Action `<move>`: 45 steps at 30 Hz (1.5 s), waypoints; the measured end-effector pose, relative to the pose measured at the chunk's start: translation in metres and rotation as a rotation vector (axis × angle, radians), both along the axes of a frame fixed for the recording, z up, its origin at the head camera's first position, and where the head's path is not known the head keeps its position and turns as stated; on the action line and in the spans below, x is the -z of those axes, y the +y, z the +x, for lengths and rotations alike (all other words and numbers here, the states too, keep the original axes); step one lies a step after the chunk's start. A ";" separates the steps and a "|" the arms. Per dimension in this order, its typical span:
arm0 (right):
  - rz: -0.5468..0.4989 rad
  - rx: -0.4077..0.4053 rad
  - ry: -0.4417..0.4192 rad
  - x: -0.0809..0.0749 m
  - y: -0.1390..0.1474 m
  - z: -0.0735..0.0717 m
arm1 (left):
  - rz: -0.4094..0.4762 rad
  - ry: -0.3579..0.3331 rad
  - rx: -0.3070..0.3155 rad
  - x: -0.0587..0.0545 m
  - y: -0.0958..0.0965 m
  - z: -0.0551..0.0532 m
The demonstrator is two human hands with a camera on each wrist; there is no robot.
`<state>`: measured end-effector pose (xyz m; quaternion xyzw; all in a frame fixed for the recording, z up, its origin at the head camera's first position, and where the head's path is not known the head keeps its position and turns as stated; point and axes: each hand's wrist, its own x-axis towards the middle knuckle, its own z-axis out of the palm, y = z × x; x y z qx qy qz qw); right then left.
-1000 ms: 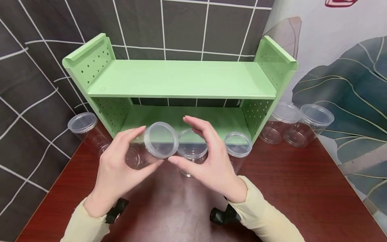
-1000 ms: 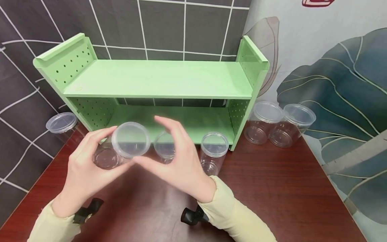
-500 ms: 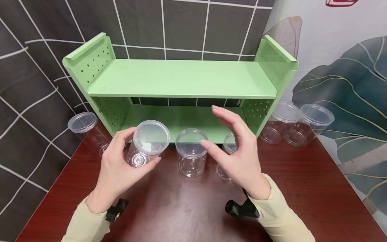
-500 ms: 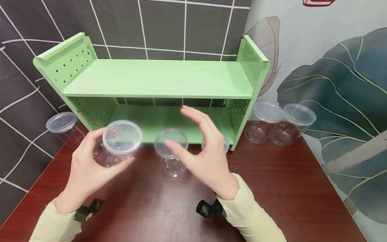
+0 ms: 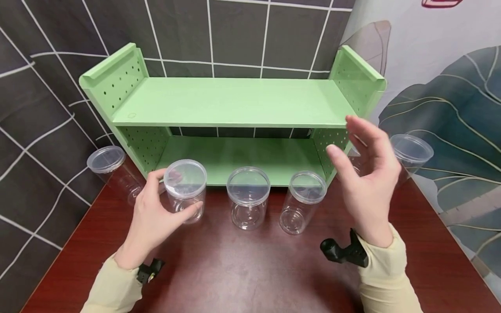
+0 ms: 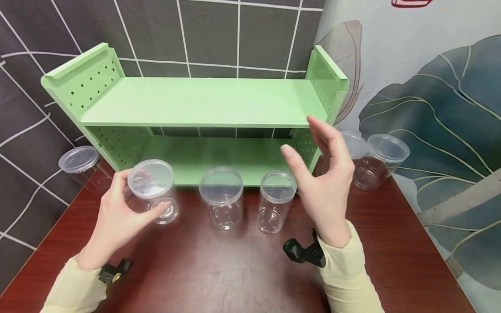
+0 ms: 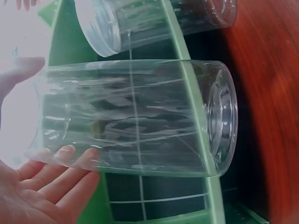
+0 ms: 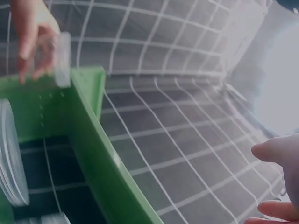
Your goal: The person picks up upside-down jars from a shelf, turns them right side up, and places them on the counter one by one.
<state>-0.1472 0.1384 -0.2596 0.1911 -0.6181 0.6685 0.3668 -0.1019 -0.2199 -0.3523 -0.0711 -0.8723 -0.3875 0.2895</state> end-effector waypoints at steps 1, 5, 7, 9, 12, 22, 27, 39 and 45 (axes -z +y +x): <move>-0.024 0.012 -0.009 -0.001 0.003 -0.002 | 0.002 -0.009 -0.003 0.001 -0.001 -0.001; -0.104 0.064 -0.025 -0.005 0.015 -0.009 | 0.000 -0.038 -0.024 0.006 -0.004 -0.004; -0.098 0.114 -0.046 -0.006 0.021 -0.013 | 0.002 -0.054 -0.044 0.008 -0.006 -0.005; -0.077 0.167 -0.086 -0.007 0.026 -0.017 | 0.010 -0.066 -0.061 0.010 -0.006 -0.007; -0.006 0.247 -0.167 -0.004 0.035 -0.027 | 0.022 -0.085 -0.074 0.014 -0.007 -0.010; 0.101 0.303 -0.258 0.010 0.053 -0.063 | 0.027 -0.135 -0.036 0.021 -0.011 -0.019; 0.156 0.360 -0.252 0.010 0.056 -0.069 | 0.031 -0.168 -0.016 0.022 -0.013 -0.021; 0.186 0.392 -0.234 0.010 0.059 -0.073 | 0.075 -0.195 0.050 0.024 -0.020 -0.027; 0.190 0.401 -0.222 0.011 0.059 -0.074 | 0.078 -0.156 0.010 0.020 -0.018 -0.025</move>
